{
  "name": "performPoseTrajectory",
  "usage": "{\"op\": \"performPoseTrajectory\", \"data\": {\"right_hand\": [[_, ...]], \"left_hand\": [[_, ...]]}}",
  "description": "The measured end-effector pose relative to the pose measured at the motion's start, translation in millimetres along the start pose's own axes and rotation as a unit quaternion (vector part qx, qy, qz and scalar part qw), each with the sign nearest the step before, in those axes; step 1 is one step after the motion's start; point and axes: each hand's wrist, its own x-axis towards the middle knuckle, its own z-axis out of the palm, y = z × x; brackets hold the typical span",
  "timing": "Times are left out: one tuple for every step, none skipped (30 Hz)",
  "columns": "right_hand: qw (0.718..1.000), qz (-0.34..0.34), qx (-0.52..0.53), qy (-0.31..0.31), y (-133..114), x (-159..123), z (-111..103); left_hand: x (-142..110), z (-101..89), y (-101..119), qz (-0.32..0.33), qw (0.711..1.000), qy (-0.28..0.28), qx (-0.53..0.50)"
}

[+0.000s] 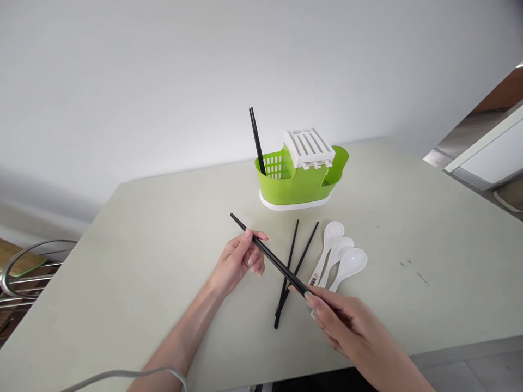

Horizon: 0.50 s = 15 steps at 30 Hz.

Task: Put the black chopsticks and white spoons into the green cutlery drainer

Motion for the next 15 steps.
{"op": "performPoseTrajectory", "data": {"right_hand": [[1.0,0.001,0.001,-0.002,0.2,0.0,-0.9],[1.0,-0.002,-0.001,-0.004,0.2,0.0,-1.5],[1.0,-0.005,-0.004,-0.004,-0.1,-0.2,-2.0],[1.0,-0.009,-0.009,0.0,-0.6,-0.7,-2.4],[1.0,-0.012,-0.015,0.008,-1.1,-1.7,-2.9],[0.999,-0.014,-0.022,0.021,-1.5,-3.3,-3.8],[0.999,-0.018,-0.028,0.039,-1.5,-5.4,-5.5],[0.997,-0.025,-0.034,0.06,-1.1,-8.0,-8.3],[0.995,-0.034,-0.041,0.083,-0.2,-10.8,-12.6],[0.992,-0.044,-0.049,0.11,1.4,-13.4,-18.6],[0.987,-0.056,-0.059,0.138,3.5,-15.7,-26.3],[0.981,-0.067,-0.071,0.17,6.2,-17.1,-35.6],[0.972,-0.079,-0.082,0.206,9.4,-17.5,-46.4],[0.96,-0.095,-0.094,0.244,13.0,-16.7,-58.2],[0.947,-0.109,-0.107,0.281,17.0,-14.8,-70.5]], "left_hand": [[0.3,-0.5,0.9,0.005,1.0,0.01,-0.005],[0.5,-0.9,1.3,0.009,1.0,0.016,-0.01],[0.6,-1.3,1.4,0.012,1.0,0.019,-0.014],[0.8,-1.7,1.3,0.013,1.0,0.021,-0.018],[1.1,-2.2,1.1,0.014,0.999,0.025,-0.022],[1.6,-2.9,1.0,0.016,0.999,0.033,-0.028],[2.3,-3.8,1.1,0.019,0.998,0.044,-0.036],[3.3,-5.1,1.6,0.023,0.997,0.058,-0.047],[4.6,-6.7,2.4,0.029,0.995,0.073,-0.06],[5.9,-8.6,3.6,0.036,0.993,0.088,-0.075],[7.4,-10.7,5.0,0.043,0.99,0.101,-0.09],[8.8,-12.9,6.5,0.049,0.987,0.112,-0.105],[10.1,-15.1,8.0,0.054,0.984,0.12,-0.119],[11.2,-17.2,9.4,0.058,0.982,0.125,-0.131],[12.2,-19.1,10.6,0.061,0.98,0.128,-0.14]]}}
